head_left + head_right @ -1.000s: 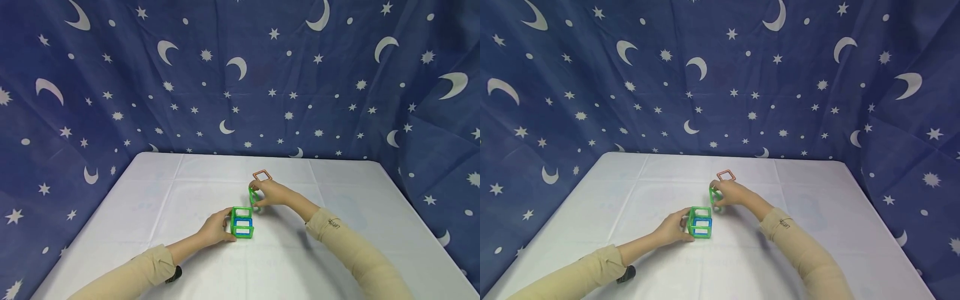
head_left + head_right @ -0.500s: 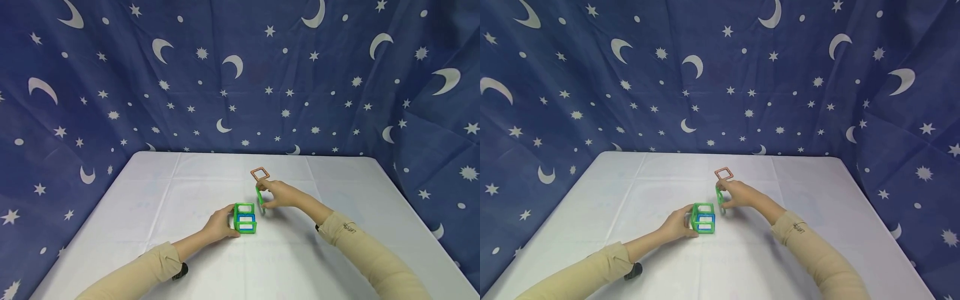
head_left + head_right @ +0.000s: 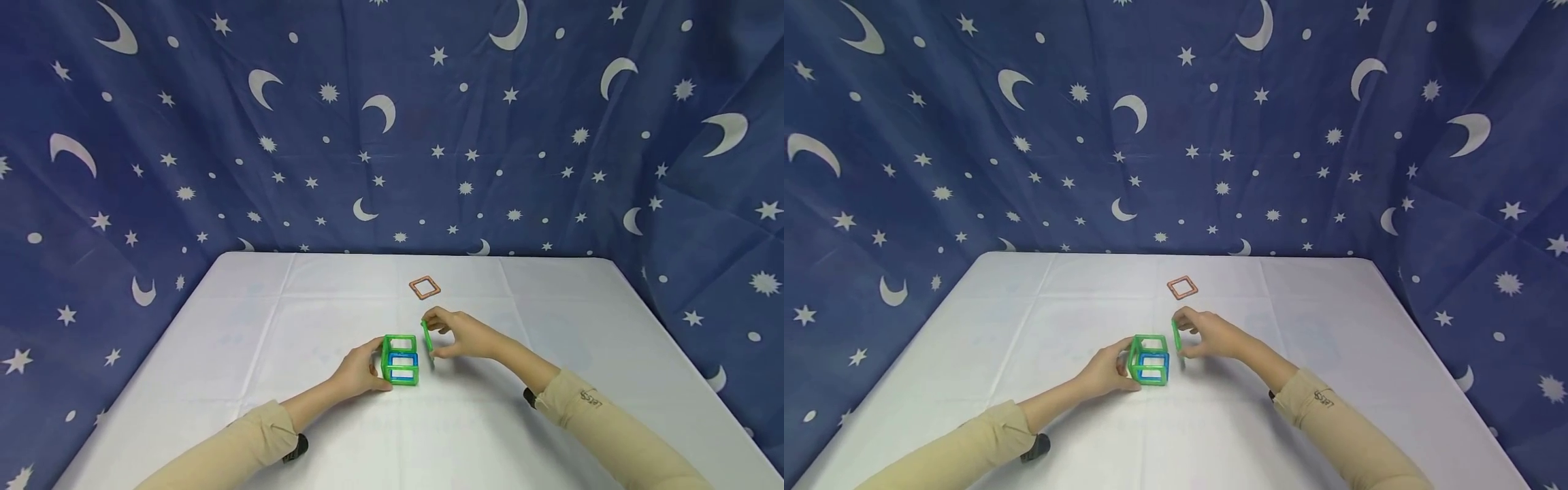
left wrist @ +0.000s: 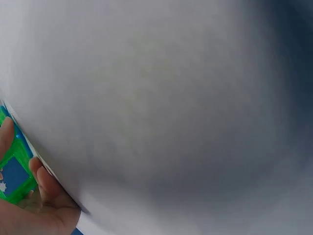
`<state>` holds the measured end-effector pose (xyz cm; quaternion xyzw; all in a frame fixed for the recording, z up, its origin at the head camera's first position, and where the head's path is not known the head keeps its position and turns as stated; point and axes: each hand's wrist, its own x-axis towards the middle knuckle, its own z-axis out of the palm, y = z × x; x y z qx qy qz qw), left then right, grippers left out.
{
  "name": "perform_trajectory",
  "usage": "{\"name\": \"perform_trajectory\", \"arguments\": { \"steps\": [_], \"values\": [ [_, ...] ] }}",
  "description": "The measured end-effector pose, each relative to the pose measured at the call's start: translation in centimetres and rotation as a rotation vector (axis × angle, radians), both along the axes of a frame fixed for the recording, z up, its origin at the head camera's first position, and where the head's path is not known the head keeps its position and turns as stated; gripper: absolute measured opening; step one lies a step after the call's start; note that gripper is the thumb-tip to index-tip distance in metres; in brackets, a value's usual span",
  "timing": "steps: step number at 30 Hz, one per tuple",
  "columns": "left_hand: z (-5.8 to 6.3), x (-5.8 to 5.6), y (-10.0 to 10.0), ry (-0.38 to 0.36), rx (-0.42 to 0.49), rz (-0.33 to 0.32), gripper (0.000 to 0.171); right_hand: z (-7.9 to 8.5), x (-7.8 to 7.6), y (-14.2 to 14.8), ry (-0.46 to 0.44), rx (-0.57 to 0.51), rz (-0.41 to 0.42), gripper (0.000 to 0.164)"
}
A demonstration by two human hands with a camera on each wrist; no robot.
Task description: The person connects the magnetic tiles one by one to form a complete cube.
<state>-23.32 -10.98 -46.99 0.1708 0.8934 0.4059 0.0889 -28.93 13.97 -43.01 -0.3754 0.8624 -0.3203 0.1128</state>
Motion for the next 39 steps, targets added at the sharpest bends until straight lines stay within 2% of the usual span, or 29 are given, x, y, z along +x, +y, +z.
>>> {"name": "perform_trajectory", "arguments": {
  "steps": [8,15,26,33,39],
  "values": [
    [-0.1,0.1,0.5,0.012,-0.024,0.026,0.087,-0.2,1.2,0.3,-0.071,-0.081,-0.013,0.055],
    [-0.3,0.2,0.4,0.017,-0.033,0.039,0.088,-0.6,1.9,-0.3,-0.031,-0.097,-0.023,0.056],
    [0.1,0.1,0.9,0.013,-0.024,0.034,0.087,-1.6,2.6,-0.8,-0.060,-0.111,-0.077,0.056],
    [0.3,0.4,1.2,-0.002,-0.019,0.050,0.086,-2.2,2.6,-0.9,-0.015,-0.128,-0.026,0.056],
    [0.5,0.3,0.8,-0.013,-0.006,0.019,0.088,-2.1,2.8,-1.2,-0.077,-0.113,-0.067,0.056]
  ]
}}
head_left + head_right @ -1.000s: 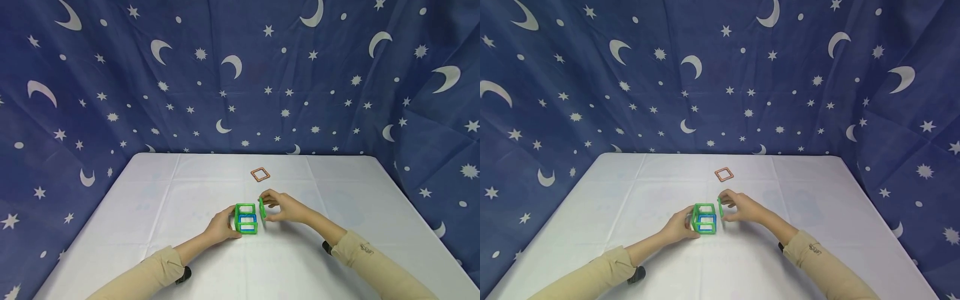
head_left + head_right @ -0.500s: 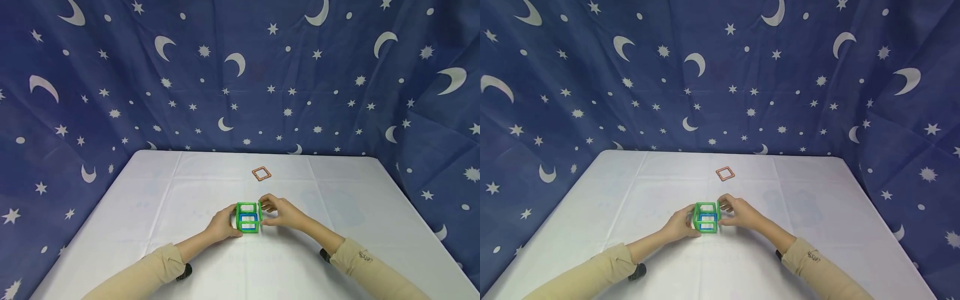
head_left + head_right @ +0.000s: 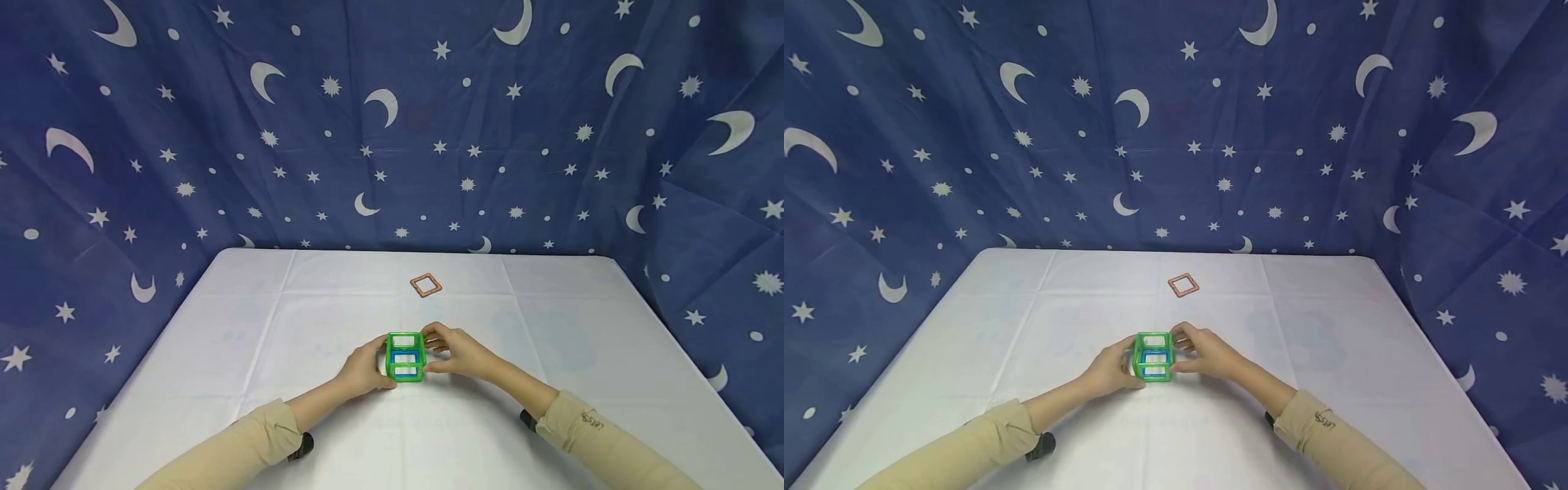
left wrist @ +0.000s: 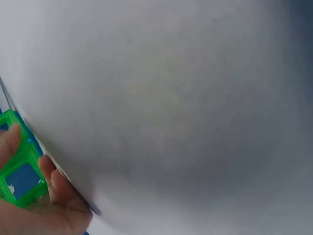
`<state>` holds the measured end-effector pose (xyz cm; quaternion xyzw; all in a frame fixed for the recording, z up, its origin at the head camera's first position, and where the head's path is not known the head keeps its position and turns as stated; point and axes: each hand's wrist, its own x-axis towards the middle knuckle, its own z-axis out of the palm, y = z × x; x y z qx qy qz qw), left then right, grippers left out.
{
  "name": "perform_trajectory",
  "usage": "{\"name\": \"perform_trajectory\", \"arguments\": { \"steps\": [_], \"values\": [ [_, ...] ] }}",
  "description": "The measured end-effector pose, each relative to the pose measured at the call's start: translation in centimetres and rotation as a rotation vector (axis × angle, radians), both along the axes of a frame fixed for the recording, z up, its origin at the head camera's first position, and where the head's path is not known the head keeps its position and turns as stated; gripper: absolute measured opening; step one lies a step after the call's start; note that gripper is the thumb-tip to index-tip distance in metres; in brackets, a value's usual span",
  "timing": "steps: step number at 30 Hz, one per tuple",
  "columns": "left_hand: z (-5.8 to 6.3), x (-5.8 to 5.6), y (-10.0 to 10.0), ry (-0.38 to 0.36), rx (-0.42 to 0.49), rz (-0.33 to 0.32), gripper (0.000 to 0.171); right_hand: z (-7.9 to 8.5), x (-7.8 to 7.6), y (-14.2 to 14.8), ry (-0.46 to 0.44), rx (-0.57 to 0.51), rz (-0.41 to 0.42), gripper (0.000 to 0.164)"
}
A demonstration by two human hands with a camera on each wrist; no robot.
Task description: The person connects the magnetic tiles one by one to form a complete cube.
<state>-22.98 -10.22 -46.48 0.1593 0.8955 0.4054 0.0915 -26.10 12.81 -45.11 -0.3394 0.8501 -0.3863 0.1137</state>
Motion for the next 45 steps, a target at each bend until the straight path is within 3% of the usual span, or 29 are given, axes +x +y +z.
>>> {"name": "perform_trajectory", "arguments": {
  "steps": [9,21,24,34,39,41,45],
  "values": [
    [0.0,-0.7,-1.1,-0.145,0.200,-0.098,0.093,-0.1,0.0,0.0,0.005,0.011,0.002,0.057],
    [0.3,-0.9,-1.5,-0.222,0.279,-0.132,0.088,-0.3,0.0,0.0,-0.006,0.000,0.013,0.058],
    [0.3,-0.9,-1.5,-0.234,0.284,-0.115,0.088,-0.2,0.1,-0.1,0.005,0.010,0.011,0.058],
    [-0.1,-0.8,-1.4,-0.211,0.270,-0.030,0.085,-0.3,0.1,-0.4,0.033,0.011,-0.011,0.057],
    [-0.3,-0.8,-1.6,-0.185,0.253,-0.033,0.083,-0.3,0.1,-0.4,-0.038,-0.007,0.017,0.064],
    [-0.3,-0.7,-1.6,-0.162,0.234,-0.039,0.083,-0.4,0.1,-0.4,-0.054,0.017,0.022,0.070],
    [-0.2,-0.6,-1.4,-0.086,0.167,-0.053,0.085,-0.4,0.3,-0.7,0.008,0.135,0.001,0.077]
  ]
}}
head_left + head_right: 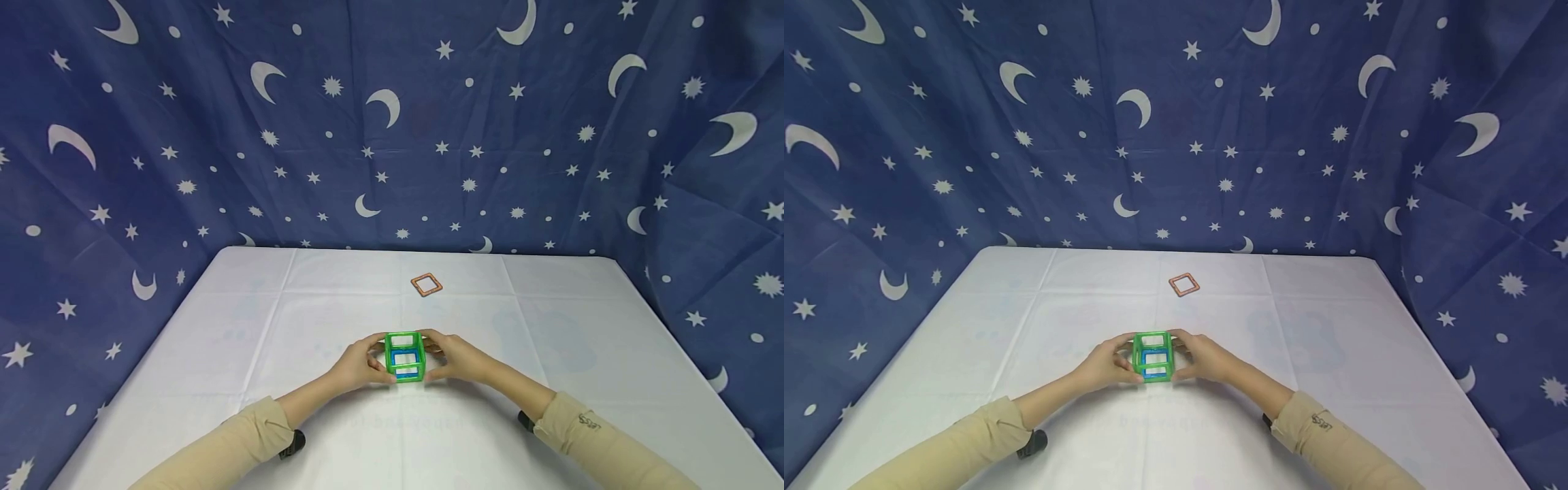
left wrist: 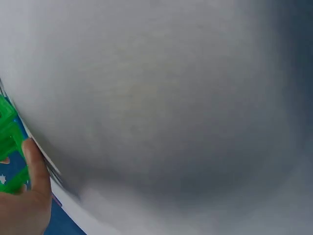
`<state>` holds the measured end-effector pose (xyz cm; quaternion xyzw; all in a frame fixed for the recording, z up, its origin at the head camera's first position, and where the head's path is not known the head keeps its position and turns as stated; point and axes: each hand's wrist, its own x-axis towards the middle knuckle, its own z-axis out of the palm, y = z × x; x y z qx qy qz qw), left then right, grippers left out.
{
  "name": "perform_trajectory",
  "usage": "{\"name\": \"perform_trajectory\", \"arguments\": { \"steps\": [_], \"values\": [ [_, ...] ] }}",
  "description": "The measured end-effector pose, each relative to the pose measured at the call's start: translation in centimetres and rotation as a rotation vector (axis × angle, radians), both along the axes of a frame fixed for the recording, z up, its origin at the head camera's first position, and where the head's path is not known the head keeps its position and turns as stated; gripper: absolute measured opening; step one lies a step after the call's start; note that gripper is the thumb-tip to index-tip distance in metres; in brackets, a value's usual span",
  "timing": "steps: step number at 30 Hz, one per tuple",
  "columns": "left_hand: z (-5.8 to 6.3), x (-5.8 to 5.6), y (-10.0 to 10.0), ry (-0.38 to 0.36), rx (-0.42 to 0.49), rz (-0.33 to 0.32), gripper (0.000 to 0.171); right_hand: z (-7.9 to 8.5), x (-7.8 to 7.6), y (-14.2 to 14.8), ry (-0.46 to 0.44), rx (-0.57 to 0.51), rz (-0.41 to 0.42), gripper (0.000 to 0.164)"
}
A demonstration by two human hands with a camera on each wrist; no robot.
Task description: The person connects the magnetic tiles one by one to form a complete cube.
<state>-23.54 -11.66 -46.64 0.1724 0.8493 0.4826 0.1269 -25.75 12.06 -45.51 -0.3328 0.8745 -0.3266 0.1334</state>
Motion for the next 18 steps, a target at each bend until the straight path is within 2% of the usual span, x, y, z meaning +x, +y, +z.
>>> {"name": "perform_trajectory", "arguments": {
  "steps": [4,7,18],
  "values": [
    [0.0,0.3,0.5,0.094,-0.108,-0.010,0.091,-0.1,0.3,-0.4,0.061,0.090,-0.050,0.075],
    [-0.2,0.5,1.0,0.134,-0.164,-0.008,0.094,-0.2,0.5,-0.7,0.082,0.102,-0.073,0.072],
    [-0.3,0.6,1.7,0.175,-0.183,0.012,0.085,-0.4,0.7,-0.6,0.106,0.112,-0.055,0.067]
  ]
}}
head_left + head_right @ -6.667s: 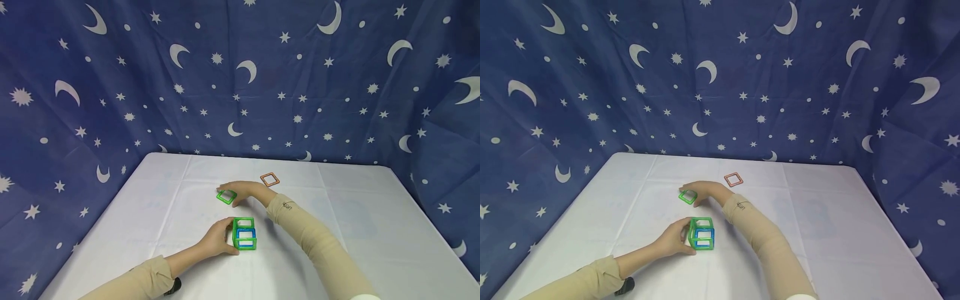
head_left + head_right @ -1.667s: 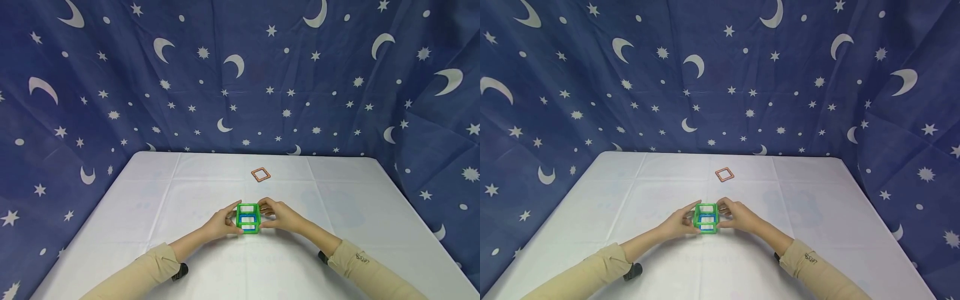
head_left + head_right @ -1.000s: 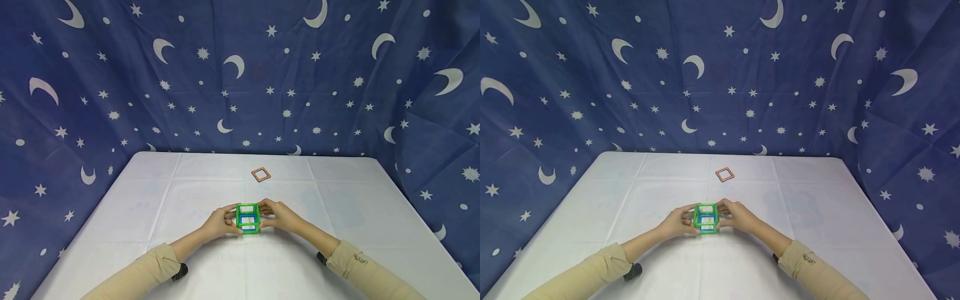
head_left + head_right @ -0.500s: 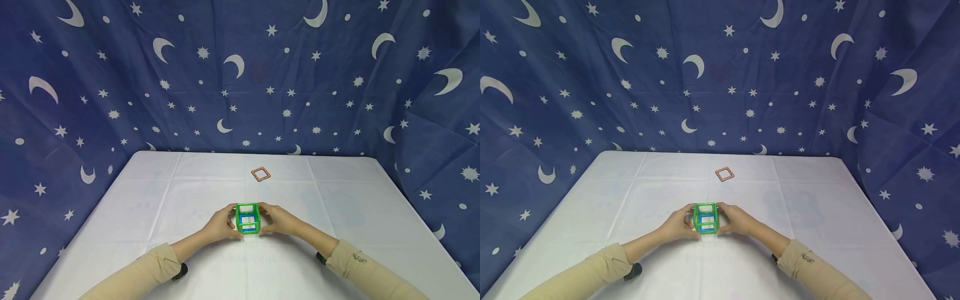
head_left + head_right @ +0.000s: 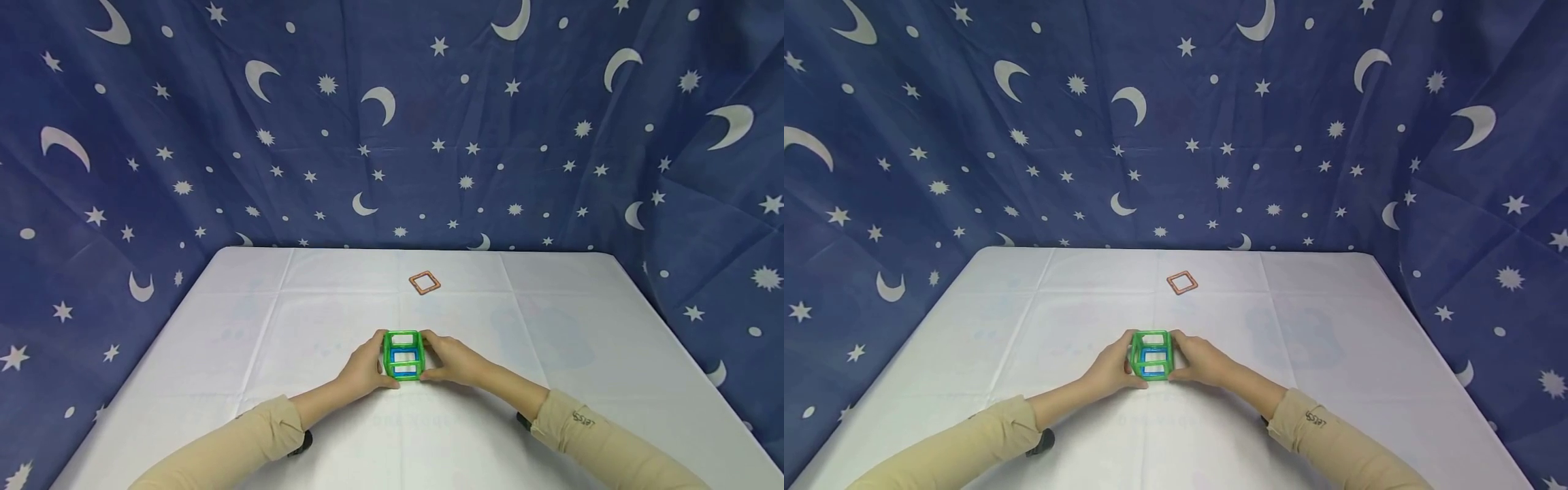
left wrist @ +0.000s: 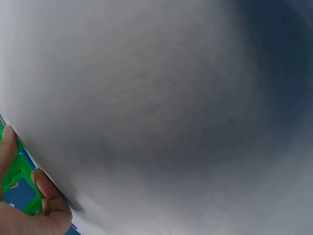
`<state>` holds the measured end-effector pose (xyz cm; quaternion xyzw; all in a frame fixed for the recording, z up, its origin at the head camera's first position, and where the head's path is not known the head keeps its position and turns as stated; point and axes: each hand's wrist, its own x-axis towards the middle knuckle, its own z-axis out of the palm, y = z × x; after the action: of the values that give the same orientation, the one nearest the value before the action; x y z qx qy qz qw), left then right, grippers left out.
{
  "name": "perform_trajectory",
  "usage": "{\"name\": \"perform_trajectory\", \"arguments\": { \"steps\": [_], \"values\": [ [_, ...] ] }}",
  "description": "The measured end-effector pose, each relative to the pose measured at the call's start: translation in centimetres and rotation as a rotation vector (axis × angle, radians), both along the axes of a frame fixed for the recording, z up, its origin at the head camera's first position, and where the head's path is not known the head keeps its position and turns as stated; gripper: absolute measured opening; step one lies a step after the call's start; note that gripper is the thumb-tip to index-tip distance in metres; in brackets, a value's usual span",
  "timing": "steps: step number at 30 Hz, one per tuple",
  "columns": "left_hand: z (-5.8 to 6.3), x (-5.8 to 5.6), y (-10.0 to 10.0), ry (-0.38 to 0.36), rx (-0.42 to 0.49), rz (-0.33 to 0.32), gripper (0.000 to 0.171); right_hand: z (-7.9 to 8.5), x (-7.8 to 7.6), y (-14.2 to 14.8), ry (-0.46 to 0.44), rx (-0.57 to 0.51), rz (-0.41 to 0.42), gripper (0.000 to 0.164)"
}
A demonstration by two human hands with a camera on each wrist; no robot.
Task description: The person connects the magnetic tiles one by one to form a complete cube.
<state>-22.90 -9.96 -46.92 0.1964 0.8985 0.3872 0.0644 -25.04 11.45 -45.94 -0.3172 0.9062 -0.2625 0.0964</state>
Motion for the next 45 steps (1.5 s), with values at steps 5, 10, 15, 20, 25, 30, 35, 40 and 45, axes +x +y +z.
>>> {"name": "perform_trajectory", "arguments": {
  "steps": [5,10,15,20,25,30,35,40,45],
  "values": [
    [0.1,0.1,0.1,-0.001,-0.027,-0.005,0.089,0.1,0.1,0.1,0.008,0.013,-0.016,0.067],
    [0.3,-0.3,-0.6,-0.049,-0.021,-0.087,0.096,0.3,0.1,0.2,0.011,-0.001,-0.020,0.074],
    [0.6,-0.7,-1.5,-0.102,0.027,-0.150,0.093,0.5,0.4,0.5,0.093,-0.064,0.009,0.082],
    [0.8,-0.9,-2.0,-0.150,0.052,-0.194,0.088,1.0,0.9,0.4,0.245,-0.049,0.092,0.052],
    [0.9,-1.4,-2.7,-0.186,0.114,-0.221,0.082,1.0,1.4,0.2,0.367,-0.006,0.132,0.025],
    [0.8,-1.6,-2.6,-0.145,0.148,-0.197,0.076,0.9,1.5,0.2,0.371,-0.013,0.132,0.015],
    [0.9,-1.9,-2.6,-0.128,0.123,-0.167,0.075,0.7,1.6,0.2,0.340,-0.043,0.117,0.014],
    [1.1,-2.5,-3.0,-0.178,0.114,-0.238,0.071,0.9,1.5,0.1,0.387,-0.028,0.103,0.012],
    [1.2,-2.6,-3.2,-0.177,0.130,-0.289,0.061,1.3,1.5,-0.7,0.476,-0.002,0.124,0.016]
  ]
}}
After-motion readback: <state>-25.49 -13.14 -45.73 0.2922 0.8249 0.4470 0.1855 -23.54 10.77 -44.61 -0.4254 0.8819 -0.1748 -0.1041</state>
